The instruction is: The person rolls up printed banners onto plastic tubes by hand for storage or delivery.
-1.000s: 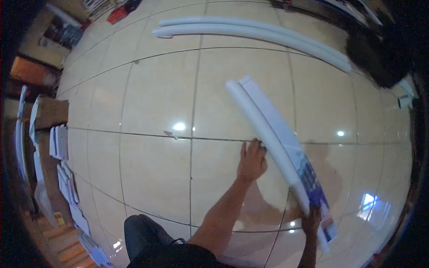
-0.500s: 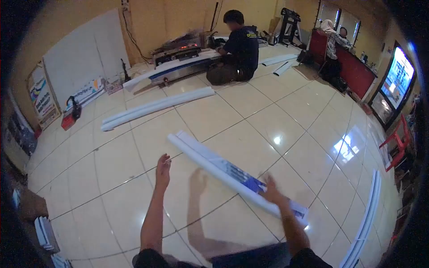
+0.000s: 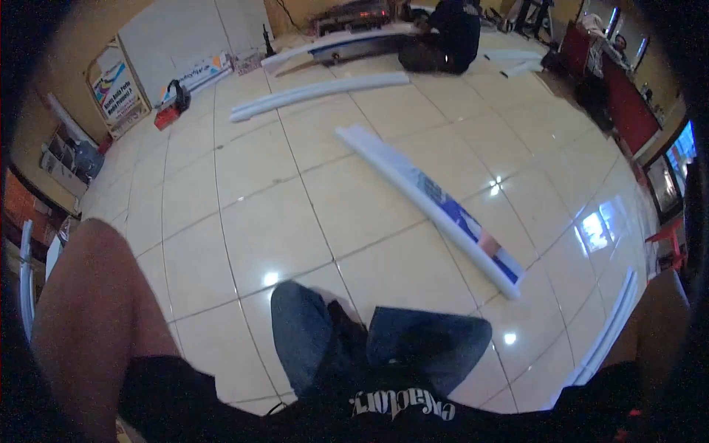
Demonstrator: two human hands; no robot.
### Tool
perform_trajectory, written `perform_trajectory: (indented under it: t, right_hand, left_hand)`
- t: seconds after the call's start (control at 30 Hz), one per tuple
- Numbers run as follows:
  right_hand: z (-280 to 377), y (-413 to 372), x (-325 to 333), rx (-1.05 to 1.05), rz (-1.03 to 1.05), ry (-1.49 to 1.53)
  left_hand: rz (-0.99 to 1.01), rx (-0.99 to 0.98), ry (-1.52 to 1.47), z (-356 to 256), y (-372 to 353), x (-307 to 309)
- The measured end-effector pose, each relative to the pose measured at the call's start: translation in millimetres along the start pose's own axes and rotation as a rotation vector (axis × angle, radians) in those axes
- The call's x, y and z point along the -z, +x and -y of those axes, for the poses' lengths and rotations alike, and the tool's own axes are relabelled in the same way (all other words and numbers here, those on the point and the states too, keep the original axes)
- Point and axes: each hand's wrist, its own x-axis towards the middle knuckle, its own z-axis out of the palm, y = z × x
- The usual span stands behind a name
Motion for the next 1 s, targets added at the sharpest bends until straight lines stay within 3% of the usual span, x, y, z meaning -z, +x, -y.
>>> perform_trajectory:
  t: [0.17, 0.27, 0.5, 0.73, 1.0]
  right_hand:
    - [-63, -142, 48, -0.397, 0.154, -0.203]
    - [-64, -206, 80, -0.569, 0.191, -0.251]
    - [-41, -243, 97, -0.638, 0.124, -0.324]
    - [-19, -218, 109, -0.569, -0.034, -0.302]
    - [27, -98, 143, -0.217, -0.316, -0.208]
  left_hand:
    - [-0.012, 0.039, 0.027, -15, -9, 5]
    - [-0.022, 0.068, 0.023, -10, -15, -4]
    - [-0.127, 0.137, -0.01, 12, -39, -17]
    - [-0.183, 0.189, -0.048, 22, -56, -24]
    - [-0.243, 0.241, -0.001, 33, -76, -50]
